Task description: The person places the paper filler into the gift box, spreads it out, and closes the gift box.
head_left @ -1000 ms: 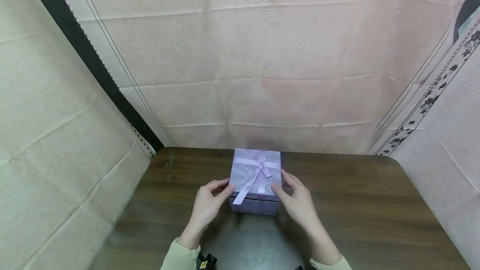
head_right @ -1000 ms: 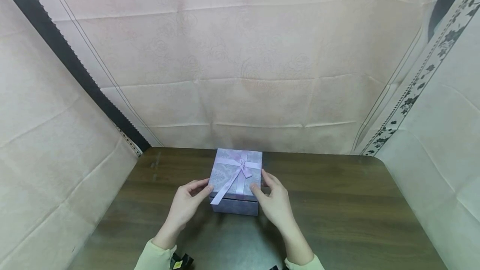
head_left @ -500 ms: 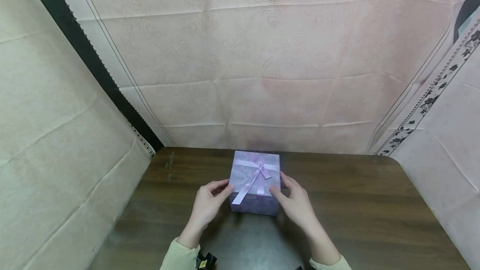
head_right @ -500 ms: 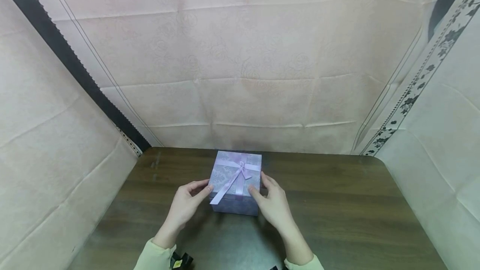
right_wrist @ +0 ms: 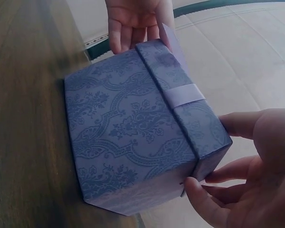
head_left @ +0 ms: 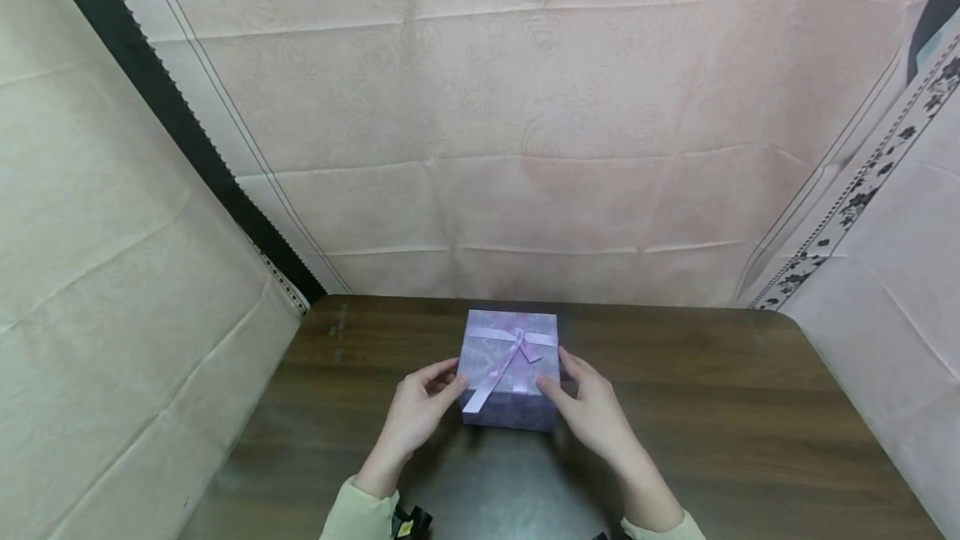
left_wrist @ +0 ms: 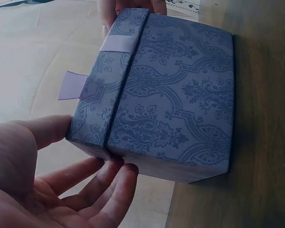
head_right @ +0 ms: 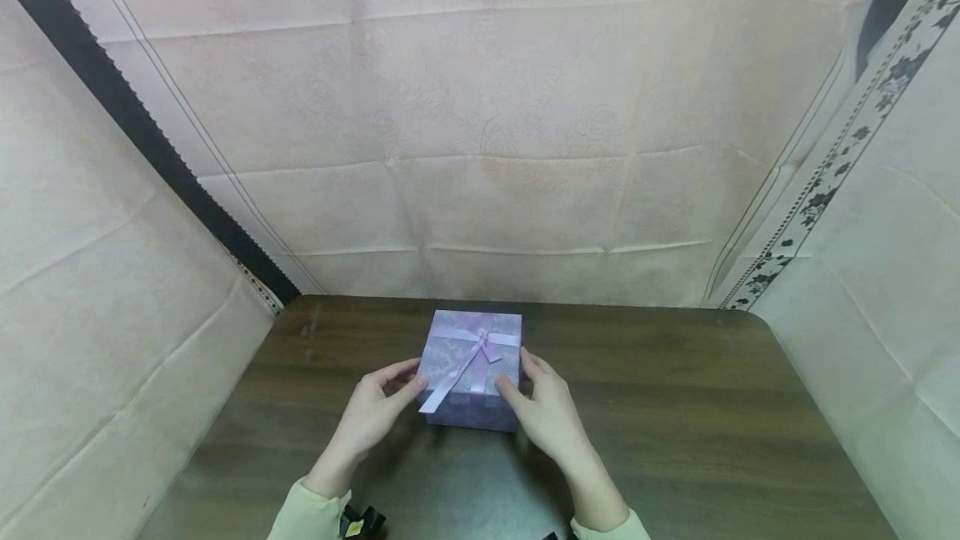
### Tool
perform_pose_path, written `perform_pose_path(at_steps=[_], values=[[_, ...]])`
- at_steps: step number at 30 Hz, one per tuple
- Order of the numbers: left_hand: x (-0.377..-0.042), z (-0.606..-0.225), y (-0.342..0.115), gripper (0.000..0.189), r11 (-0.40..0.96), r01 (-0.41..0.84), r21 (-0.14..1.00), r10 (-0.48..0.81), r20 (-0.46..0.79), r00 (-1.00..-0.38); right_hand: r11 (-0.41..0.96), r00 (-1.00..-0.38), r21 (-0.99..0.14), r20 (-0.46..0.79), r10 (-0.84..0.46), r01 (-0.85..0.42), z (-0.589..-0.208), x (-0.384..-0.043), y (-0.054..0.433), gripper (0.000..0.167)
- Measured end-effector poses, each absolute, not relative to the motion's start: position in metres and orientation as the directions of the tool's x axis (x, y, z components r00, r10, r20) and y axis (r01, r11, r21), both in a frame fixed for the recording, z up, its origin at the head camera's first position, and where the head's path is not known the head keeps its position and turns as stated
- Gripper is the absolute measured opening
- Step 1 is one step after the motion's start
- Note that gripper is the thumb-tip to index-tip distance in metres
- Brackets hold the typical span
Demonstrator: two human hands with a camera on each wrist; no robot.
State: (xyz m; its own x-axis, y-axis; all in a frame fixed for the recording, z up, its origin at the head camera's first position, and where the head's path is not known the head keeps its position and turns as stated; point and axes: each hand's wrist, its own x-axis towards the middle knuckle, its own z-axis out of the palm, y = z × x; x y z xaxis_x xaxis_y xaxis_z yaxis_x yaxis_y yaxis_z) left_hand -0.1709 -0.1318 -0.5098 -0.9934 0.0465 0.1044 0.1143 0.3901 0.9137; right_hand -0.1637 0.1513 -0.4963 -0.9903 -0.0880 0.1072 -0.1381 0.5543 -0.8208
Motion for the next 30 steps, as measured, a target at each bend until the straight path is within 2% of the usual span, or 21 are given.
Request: perform_pose_path(at_steps=[14,30], values=[[-0.17,-0.515,-0.131,0.051,0.386,0.199,0.901,0.117,0.166,-0.979,0.548,-0.987,-0.822,0.105,-0.122,-0.155,-0.498,-0.163,0.153,0.076],[-0.171,-0.521,-0.128,0.058,0.389,0.215,0.896,0.196,0.147,-0.97,0.591,-0.986,-0.79,0.1,-0.134,-0.161,-0.51,-0.163,0.155,0.077]])
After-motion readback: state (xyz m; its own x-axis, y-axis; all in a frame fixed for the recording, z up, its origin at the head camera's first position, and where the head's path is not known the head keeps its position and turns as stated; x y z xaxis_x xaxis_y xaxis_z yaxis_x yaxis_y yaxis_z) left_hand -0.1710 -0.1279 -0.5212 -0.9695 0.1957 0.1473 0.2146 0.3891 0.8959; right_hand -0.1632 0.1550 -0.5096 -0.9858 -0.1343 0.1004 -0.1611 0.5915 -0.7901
